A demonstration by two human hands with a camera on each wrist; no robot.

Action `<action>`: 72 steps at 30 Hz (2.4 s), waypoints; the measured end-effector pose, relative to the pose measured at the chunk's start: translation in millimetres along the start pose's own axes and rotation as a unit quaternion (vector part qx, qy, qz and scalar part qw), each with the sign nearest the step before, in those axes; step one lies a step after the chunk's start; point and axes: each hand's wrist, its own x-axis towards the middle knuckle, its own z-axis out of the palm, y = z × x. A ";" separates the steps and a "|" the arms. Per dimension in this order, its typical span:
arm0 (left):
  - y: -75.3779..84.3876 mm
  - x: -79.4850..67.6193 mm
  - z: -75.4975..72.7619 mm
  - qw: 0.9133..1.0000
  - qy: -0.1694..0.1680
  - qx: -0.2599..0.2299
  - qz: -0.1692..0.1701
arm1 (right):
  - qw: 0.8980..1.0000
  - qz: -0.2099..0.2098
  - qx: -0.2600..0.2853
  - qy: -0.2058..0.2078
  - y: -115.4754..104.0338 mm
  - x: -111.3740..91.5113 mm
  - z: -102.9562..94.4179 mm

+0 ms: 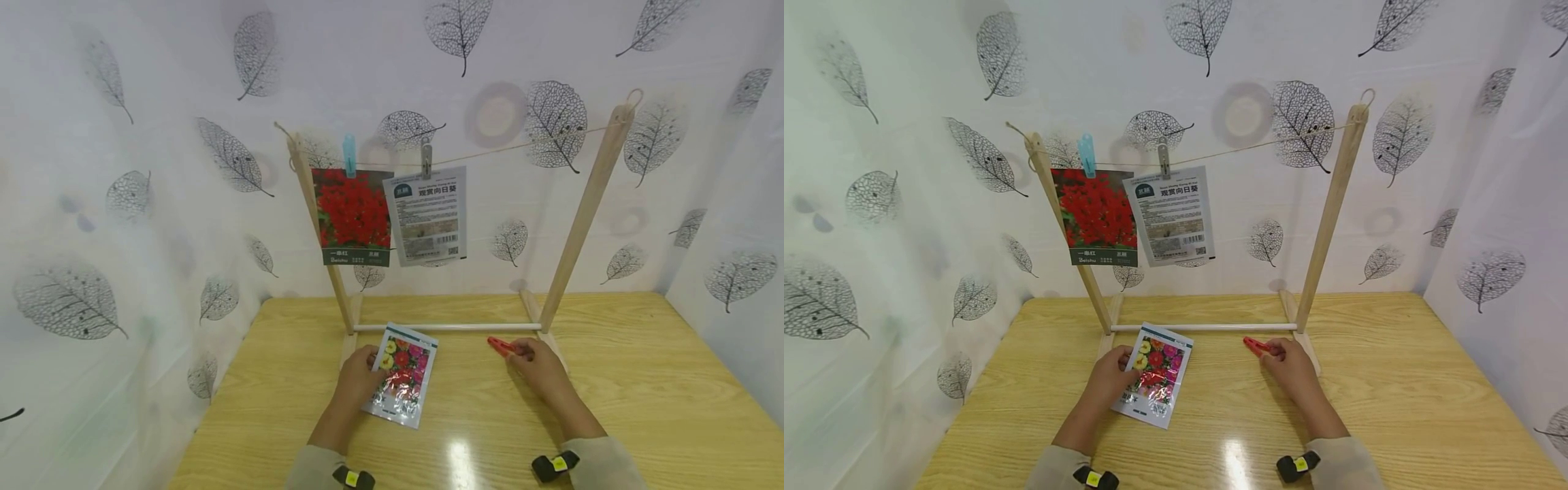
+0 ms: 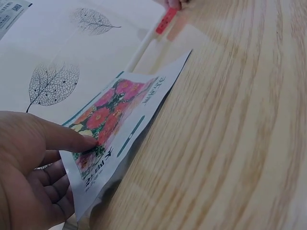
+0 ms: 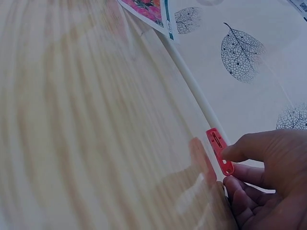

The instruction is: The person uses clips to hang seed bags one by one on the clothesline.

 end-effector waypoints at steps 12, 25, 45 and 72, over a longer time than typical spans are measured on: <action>2.1 -1.6 -3.5 0.999 0.004 -0.033 -0.005 | 0.999 0.025 0.036 0.005 -3.4 -2.4 -1.7; 3.2 0.7 -4.8 0.997 0.023 -0.069 -0.001 | 0.995 0.025 0.095 0.035 -7.0 -0.4 -2.8; 10.7 2.2 -7.0 0.970 -0.007 -0.235 -0.055 | 0.979 0.000 0.199 0.042 -7.1 1.4 -3.9; 21.5 -4.5 -12.6 0.968 -0.014 -0.250 -0.030 | 0.956 -0.023 0.283 0.067 -12.2 -2.8 -6.2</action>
